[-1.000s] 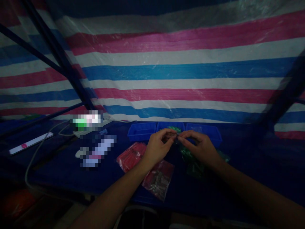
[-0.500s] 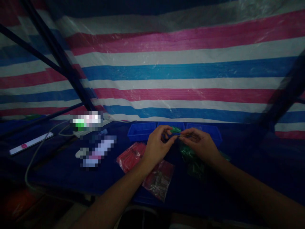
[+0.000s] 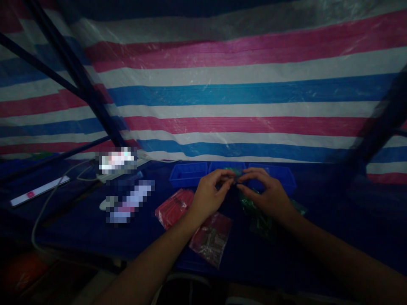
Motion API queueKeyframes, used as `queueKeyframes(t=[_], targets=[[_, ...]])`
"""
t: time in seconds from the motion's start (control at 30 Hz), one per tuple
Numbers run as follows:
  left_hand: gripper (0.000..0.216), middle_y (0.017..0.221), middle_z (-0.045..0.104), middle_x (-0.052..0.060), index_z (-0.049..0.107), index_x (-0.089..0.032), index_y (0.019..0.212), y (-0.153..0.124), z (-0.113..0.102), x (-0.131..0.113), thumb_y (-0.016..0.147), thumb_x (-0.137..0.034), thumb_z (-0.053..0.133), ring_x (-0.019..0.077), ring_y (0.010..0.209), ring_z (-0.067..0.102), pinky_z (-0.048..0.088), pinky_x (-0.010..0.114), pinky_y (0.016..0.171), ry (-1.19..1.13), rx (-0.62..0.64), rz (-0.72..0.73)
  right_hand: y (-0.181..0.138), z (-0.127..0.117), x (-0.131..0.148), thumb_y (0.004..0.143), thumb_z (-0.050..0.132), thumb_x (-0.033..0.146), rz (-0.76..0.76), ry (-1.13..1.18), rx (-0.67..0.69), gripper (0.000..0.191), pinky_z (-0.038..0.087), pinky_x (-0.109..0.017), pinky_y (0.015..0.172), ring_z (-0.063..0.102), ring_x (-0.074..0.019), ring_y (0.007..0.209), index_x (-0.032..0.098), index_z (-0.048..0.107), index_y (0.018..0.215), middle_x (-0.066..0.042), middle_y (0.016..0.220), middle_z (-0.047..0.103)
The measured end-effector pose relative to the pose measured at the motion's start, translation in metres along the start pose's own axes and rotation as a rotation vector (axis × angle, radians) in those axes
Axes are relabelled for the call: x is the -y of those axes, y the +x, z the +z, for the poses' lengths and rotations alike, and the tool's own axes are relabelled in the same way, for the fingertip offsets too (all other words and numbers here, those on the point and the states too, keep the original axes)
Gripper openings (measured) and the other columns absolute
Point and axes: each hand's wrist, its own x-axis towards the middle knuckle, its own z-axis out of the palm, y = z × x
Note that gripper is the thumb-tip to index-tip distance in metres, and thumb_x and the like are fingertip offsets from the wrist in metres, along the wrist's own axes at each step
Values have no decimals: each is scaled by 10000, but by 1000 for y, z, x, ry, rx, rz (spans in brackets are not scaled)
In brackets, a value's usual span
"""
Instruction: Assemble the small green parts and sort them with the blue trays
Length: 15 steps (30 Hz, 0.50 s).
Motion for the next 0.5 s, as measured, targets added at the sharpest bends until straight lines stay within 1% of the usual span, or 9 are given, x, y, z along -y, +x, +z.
queueKeyframes(t=[0.07,0.13,0.2,0.23,0.3,0.33,0.43,0.5], targets=[[182,1128,763,75,678,-197,1133,0,2,4,970,-148,615,191,993,746,594,353,948,-56,-3,-23,0,2,-3,839,817,456,106,120,-27,268,550,-507,1029,710,-309,1095,278,727,1018,-81,1129,743],[252,1115,765,78,626,-201,1198,0,4,5,961,-117,615,190,1005,752,600,350,941,-127,19,-43,1,4,-7,796,860,465,206,265,-40,399,593,-468,968,728,-290,1047,271,685,1097,-82,1124,743],[398,1098,770,76,545,-211,1319,-1,7,5,948,-87,621,186,1003,759,608,344,925,-185,52,-51,2,6,-10,762,892,453,256,373,-30,517,594,-446,981,721,-285,1098,270,656,1184,-87,1177,737],[467,1088,772,71,506,-219,1370,-1,7,4,942,-76,625,184,1002,761,609,343,923,-198,65,-51,2,6,-10,753,901,449,268,402,-22,541,587,-440,997,715,-283,1123,267,657,1201,-88,1187,739],[536,1076,774,63,464,-229,1420,-1,8,4,936,-68,632,181,1005,761,608,343,927,-201,72,-51,2,6,-9,747,904,455,295,416,-1,506,585,-425,994,721,-280,1112,250,692,1157,-87,1151,758],[535,1072,773,62,462,-229,1420,-1,9,5,938,-75,636,180,995,761,610,343,920,-194,63,-55,3,5,-8,745,903,465,315,411,6,470,594,-413,964,734,-274,1068,238,713,1111,-85,1107,770],[452,1130,746,74,513,-220,1360,-2,8,5,942,-139,667,181,967,748,620,349,885,-111,2,-31,3,3,-7,754,888,500,391,415,5,417,617,-348,780,749,-224,842,220,733,1021,-62,937,778],[357,1224,700,90,596,-218,1272,-2,8,5,933,-202,705,203,1054,715,606,386,938,5,-39,51,4,2,-8,758,883,509,423,442,-29,410,593,-301,667,717,-178,707,228,719,1008,-33,863,761]])
